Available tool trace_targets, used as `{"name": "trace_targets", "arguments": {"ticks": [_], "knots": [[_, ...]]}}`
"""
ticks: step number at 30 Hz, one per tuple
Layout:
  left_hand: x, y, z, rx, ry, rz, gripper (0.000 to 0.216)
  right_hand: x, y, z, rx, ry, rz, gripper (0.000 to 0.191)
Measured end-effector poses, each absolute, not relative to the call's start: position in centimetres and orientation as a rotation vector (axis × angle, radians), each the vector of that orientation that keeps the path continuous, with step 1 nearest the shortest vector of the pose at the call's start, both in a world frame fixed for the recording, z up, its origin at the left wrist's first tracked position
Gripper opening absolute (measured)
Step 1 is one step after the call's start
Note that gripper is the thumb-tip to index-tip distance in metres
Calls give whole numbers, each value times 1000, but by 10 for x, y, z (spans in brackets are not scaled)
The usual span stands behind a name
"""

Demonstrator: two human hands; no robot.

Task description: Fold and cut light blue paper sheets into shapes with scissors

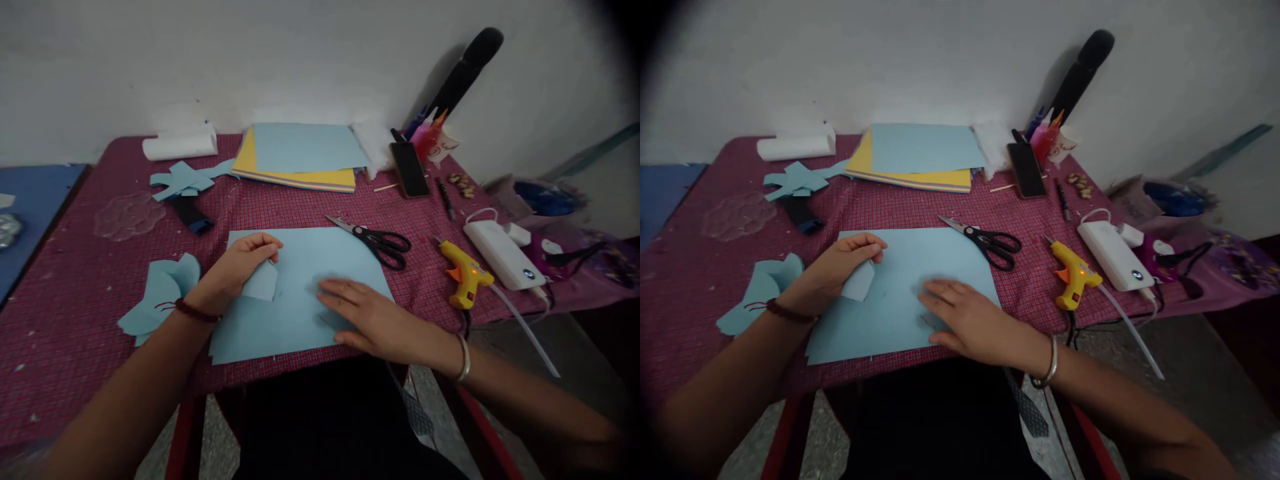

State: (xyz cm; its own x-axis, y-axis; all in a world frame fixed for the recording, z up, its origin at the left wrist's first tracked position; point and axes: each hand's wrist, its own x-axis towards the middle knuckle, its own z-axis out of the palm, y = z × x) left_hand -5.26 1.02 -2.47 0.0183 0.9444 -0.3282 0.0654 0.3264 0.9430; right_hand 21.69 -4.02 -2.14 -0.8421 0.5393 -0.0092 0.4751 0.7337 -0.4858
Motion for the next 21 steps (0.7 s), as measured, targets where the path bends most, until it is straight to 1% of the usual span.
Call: {"name": "trace_targets", "arguments": {"ticks": [3,7,8,10,13,15,17,18,21], "knots": [[-52,9,-24,1055,1357,902,14,207,-59,-21,-665,-2843,886,72],[-52,9,-24,1068,1346,892,11,199,-76,-4,-189,-2812,1265,67],[-53,9,-24,1069,1338,887,11,197,-73,-1,-164,-2781,1308,67],[-54,9,-25,1071,1319,883,11,194,-61,-2,-377,-2747,1217,66],[-55,8,-26,1087,1297,885,11,186,-39,-18,-854,-2732,817,69],[-55,8,-27,1087,1297,894,11,179,-34,-28,-866,-2794,715,75],[-55,7,-28,1065,1289,917,12,172,-41,-28,-629,-2890,796,76],[-55,6,-29,1050,1271,936,13,170,-48,-23,-453,-2922,873,72],[-55,6,-33,1011,1186,1015,22,169,-64,-3,62,-2917,1130,50]]}}
